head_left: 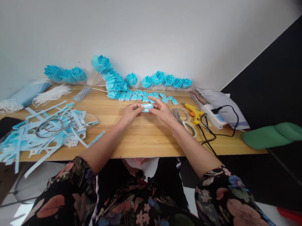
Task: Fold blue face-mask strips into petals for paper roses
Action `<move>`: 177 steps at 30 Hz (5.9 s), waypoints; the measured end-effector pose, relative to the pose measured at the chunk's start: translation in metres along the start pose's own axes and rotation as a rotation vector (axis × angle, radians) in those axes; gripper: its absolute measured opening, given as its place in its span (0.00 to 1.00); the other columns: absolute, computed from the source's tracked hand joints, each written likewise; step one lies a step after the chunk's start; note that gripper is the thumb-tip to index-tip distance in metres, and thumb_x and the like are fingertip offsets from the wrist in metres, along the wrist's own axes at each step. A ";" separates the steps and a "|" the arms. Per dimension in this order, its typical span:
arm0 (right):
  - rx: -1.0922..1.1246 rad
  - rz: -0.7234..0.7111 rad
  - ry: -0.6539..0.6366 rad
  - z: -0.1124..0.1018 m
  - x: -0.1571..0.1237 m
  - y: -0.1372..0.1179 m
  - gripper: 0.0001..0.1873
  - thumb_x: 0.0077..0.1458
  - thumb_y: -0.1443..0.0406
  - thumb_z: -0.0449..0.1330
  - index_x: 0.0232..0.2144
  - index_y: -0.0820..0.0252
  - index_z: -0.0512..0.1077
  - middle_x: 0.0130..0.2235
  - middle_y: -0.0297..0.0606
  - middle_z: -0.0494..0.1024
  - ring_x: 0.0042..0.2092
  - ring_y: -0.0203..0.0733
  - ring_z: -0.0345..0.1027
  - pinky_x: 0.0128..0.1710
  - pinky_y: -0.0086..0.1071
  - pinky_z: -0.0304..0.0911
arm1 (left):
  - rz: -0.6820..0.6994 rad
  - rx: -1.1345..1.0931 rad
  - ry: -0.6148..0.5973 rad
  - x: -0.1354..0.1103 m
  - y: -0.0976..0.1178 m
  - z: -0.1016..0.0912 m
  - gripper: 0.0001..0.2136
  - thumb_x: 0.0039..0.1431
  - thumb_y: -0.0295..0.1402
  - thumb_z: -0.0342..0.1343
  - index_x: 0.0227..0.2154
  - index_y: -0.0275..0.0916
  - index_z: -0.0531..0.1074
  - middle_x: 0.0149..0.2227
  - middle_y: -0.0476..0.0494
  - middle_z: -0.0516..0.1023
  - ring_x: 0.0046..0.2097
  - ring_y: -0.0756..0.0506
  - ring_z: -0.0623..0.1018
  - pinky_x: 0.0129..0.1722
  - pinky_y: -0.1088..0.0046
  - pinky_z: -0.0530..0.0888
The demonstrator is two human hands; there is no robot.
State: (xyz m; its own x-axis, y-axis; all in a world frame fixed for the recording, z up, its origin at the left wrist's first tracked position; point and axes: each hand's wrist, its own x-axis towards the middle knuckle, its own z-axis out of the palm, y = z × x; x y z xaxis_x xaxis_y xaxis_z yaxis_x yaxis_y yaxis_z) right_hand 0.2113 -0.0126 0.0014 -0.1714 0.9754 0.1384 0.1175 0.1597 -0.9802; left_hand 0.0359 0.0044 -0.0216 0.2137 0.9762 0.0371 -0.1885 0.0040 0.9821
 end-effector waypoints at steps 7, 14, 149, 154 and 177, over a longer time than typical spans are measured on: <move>0.023 0.025 -0.102 -0.009 0.006 -0.008 0.31 0.47 0.60 0.67 0.56 0.51 0.72 0.35 0.32 0.77 0.37 0.39 0.70 0.41 0.34 0.69 | -0.009 -0.010 0.014 -0.001 0.001 0.000 0.13 0.45 0.41 0.68 0.22 0.40 0.72 0.21 0.50 0.73 0.24 0.52 0.70 0.26 0.75 0.66; 0.001 -0.018 -0.055 -0.002 0.017 0.008 0.30 0.46 0.60 0.65 0.54 0.56 0.73 0.36 0.34 0.79 0.38 0.40 0.71 0.42 0.35 0.68 | -0.008 -0.016 -0.036 -0.001 -0.004 0.000 0.15 0.46 0.44 0.68 0.24 0.38 0.74 0.22 0.50 0.73 0.24 0.53 0.69 0.27 0.76 0.65; 0.024 -0.004 0.065 -0.019 0.007 0.020 0.25 0.50 0.57 0.66 0.52 0.50 0.75 0.31 0.31 0.74 0.33 0.38 0.68 0.41 0.39 0.71 | -0.172 -0.161 -0.002 -0.006 0.013 0.004 0.07 0.60 0.33 0.57 0.29 0.36 0.71 0.25 0.48 0.74 0.25 0.52 0.72 0.27 0.76 0.67; 0.017 -0.012 0.052 -0.019 0.008 0.020 0.25 0.51 0.57 0.66 0.52 0.50 0.75 0.31 0.31 0.74 0.32 0.37 0.67 0.39 0.37 0.70 | -0.158 -0.090 -0.016 -0.007 0.011 0.006 0.08 0.60 0.34 0.58 0.28 0.36 0.70 0.26 0.48 0.75 0.25 0.53 0.71 0.27 0.76 0.66; -0.048 -0.068 0.046 -0.006 0.001 0.018 0.26 0.53 0.56 0.65 0.54 0.52 0.73 0.33 0.31 0.79 0.36 0.38 0.72 0.45 0.40 0.71 | 0.300 0.545 0.081 -0.014 -0.001 0.012 0.07 0.59 0.37 0.57 0.32 0.38 0.74 0.28 0.49 0.78 0.29 0.51 0.73 0.30 0.74 0.67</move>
State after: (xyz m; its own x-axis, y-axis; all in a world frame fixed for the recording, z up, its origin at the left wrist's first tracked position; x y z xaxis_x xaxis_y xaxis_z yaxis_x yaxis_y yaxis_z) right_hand 0.2187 -0.0080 -0.0150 -0.1354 0.9679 0.2117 0.1545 0.2317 -0.9604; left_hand 0.0448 -0.0123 -0.0213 0.1496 0.9311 0.3327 0.2916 -0.3631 0.8849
